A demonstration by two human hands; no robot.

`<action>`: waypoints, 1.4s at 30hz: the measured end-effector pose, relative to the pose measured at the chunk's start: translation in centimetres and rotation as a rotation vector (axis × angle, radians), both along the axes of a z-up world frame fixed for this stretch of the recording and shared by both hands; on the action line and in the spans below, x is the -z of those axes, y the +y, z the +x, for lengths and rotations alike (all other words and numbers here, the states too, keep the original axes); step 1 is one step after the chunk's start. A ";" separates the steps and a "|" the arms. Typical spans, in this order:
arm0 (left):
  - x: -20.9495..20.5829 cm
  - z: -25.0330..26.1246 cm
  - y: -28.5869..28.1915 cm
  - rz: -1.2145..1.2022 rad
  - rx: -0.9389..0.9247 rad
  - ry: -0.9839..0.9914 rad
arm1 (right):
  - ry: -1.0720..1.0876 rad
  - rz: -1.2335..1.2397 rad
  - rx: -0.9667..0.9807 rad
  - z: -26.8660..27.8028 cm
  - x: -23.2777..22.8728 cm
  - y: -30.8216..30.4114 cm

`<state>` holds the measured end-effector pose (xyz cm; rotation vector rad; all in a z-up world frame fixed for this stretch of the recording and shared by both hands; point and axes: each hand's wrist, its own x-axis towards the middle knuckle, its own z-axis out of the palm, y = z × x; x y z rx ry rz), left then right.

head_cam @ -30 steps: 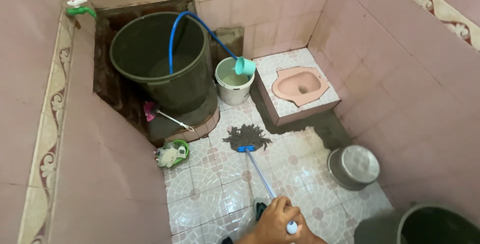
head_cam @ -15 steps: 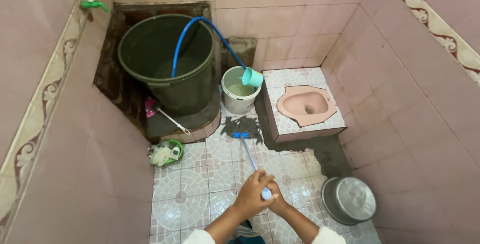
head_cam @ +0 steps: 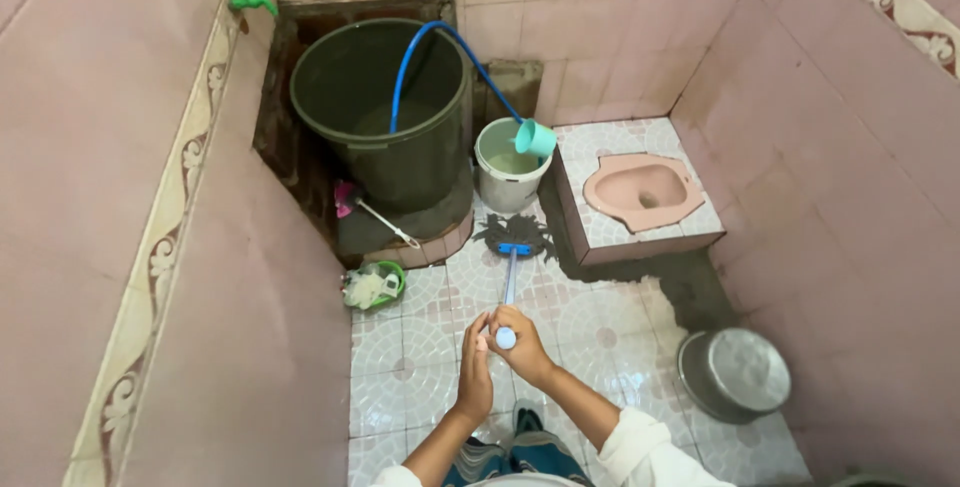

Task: The person mops the tiled floor of a small bathroom, maneuvering the mop head around a squat toilet, buckets, and various containers.

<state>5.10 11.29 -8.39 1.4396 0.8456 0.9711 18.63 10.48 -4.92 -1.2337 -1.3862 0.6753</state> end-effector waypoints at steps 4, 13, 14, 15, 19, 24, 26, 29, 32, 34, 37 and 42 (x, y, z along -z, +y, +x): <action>-4.3 -3.4 -2.5 0.163 0.061 0.023 | 0.041 -0.005 0.010 -3.3 -3.6 -3.6; -10.7 -5.8 -6.5 0.463 0.399 -0.050 | 0.436 -0.184 -0.009 -4.5 2.0 -15.0; -10.5 -5.8 -6.6 0.411 0.446 -0.050 | 0.442 -0.242 0.005 -4.8 1.8 -15.3; -10.3 -5.8 -6.7 0.358 0.490 -0.048 | 0.449 -0.302 0.015 -5.1 1.5 -15.4; -8.2 -5.5 -6.3 0.493 0.431 -0.030 | 0.364 -0.222 -0.005 -5.5 3.7 -14.8; -7.0 -3.5 -3.7 0.542 0.328 -0.147 | 0.271 -0.087 0.007 -4.5 4.3 -11.2; -6.1 -3.4 -2.9 0.521 0.338 -0.136 | 0.260 -0.089 -0.031 -3.7 5.1 -10.4; -5.2 -3.7 -1.8 0.462 0.377 -0.076 | 0.260 -0.062 -0.122 -2.7 7.3 -8.4; -4.3 -4.3 -0.7 0.404 0.429 0.026 | 0.231 -0.043 -0.213 -1.6 9.2 -6.4; -3.5 -4.8 -0.8 0.382 0.461 0.085 | 0.199 -0.054 -0.244 -1.5 9.0 -6.2; -3.5 -5.3 -0.8 0.507 0.494 0.087 | 0.150 -0.147 -0.308 -1.7 6.8 -5.9; -6.4 -5.2 -1.5 0.395 0.444 0.193 | 0.120 -0.296 -0.234 -1.3 8.9 -6.8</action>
